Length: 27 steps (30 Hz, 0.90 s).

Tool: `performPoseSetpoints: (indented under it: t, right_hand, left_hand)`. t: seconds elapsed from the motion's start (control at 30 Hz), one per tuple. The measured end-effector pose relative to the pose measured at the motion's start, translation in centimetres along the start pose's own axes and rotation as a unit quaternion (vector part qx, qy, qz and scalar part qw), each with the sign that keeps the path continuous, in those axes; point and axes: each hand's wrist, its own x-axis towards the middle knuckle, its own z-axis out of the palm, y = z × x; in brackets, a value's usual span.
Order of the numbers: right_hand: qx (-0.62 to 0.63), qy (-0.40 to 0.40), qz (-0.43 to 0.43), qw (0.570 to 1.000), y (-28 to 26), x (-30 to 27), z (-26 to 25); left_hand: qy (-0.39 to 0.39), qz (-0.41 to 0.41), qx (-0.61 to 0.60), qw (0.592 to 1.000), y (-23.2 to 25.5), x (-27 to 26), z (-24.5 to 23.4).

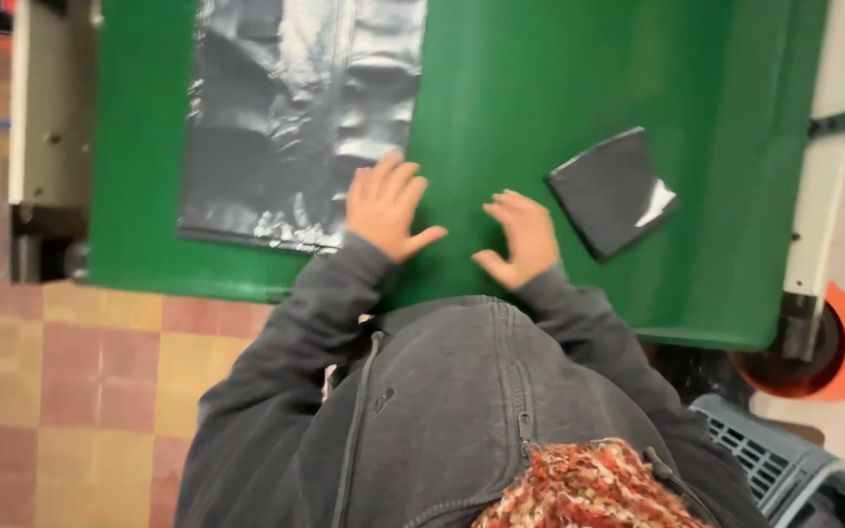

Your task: Folding grey plastic bags on a conveyor belt and placing them into a plastic crate.

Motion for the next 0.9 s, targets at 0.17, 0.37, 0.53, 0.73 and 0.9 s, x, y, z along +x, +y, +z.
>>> performPoseSetpoints:
  t: [0.17, 0.37, 0.53, 0.73, 0.9]
  right_hand:
    - [-0.024, -0.239, -0.193, 0.952, -6.8, 4.6, 9.4]
    - [-0.057, -0.199, -0.271, 0.94, -7.7, 7.0, 13.1]
    - [-0.09, -0.124, -0.32, 0.935, -7.6, 8.1, 14.1]
    - [0.051, -0.218, -0.153, 0.963, -7.6, 6.3, 8.2]
    - [0.174, -0.36, 0.012, 0.916, -1.2, 3.8, 3.4]
  left_hand:
    - [-0.081, -0.093, 0.05, 0.991, -5.2, -9.0, -4.2]
    - [-0.031, -0.075, 0.022, 0.996, -6.8, -11.7, -2.7]
    - [0.006, -0.072, 0.033, 0.997, -7.8, -10.4, -5.2]
    - [-0.007, -0.113, 0.07, 0.991, -12.2, -13.1, -9.9]
    - [-0.092, -0.174, -0.157, 0.968, -13.5, -11.7, -13.7]
